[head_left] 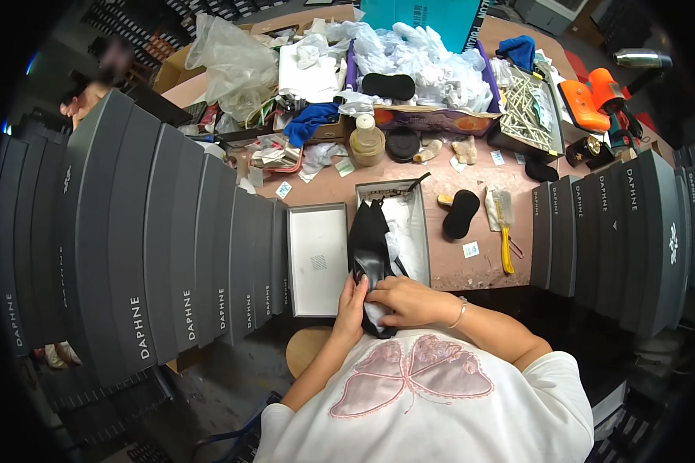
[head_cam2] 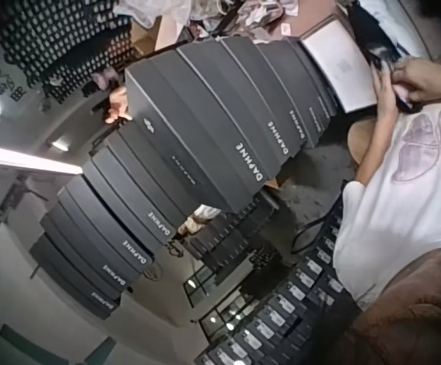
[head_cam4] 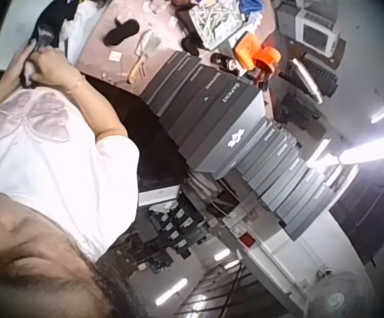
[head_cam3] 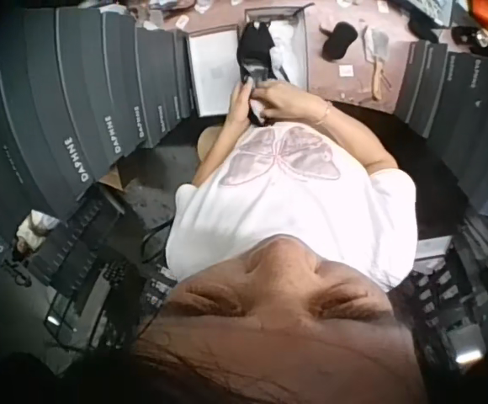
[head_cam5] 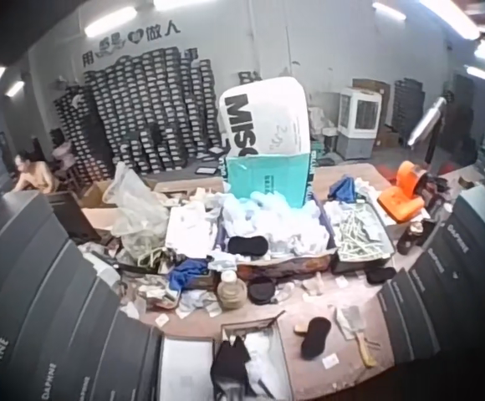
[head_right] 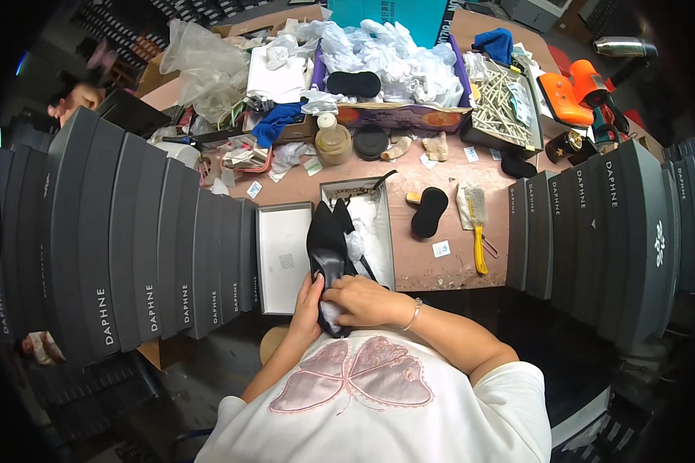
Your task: Inspecting, brushing, and packing pairs of high heels into branded shoe boxes.
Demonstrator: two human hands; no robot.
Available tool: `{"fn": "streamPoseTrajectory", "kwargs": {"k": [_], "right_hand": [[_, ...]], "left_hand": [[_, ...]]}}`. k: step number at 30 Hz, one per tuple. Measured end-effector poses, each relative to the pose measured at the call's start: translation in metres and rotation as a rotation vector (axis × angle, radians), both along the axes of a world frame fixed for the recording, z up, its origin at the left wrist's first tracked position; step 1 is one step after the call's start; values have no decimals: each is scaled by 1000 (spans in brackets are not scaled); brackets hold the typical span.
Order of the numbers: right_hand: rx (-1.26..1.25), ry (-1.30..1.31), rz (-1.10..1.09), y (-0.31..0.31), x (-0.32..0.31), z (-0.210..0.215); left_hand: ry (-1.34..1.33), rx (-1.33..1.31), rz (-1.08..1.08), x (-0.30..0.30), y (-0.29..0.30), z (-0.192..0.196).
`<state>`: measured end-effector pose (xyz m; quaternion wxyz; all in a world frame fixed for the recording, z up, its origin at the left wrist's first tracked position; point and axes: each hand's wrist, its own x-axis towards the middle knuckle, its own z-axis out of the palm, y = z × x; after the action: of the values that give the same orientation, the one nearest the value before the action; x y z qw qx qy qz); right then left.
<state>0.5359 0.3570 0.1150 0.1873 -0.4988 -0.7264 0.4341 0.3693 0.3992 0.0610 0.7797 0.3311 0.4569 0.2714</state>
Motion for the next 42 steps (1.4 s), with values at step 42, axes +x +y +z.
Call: {"fn": "streamPoseTrajectory", "kwargs": {"k": [42], "right_hand": [[-398, 806, -493, 64, 91, -44]], "left_hand": [[103, -620, 1326, -241, -294, -313]]}}
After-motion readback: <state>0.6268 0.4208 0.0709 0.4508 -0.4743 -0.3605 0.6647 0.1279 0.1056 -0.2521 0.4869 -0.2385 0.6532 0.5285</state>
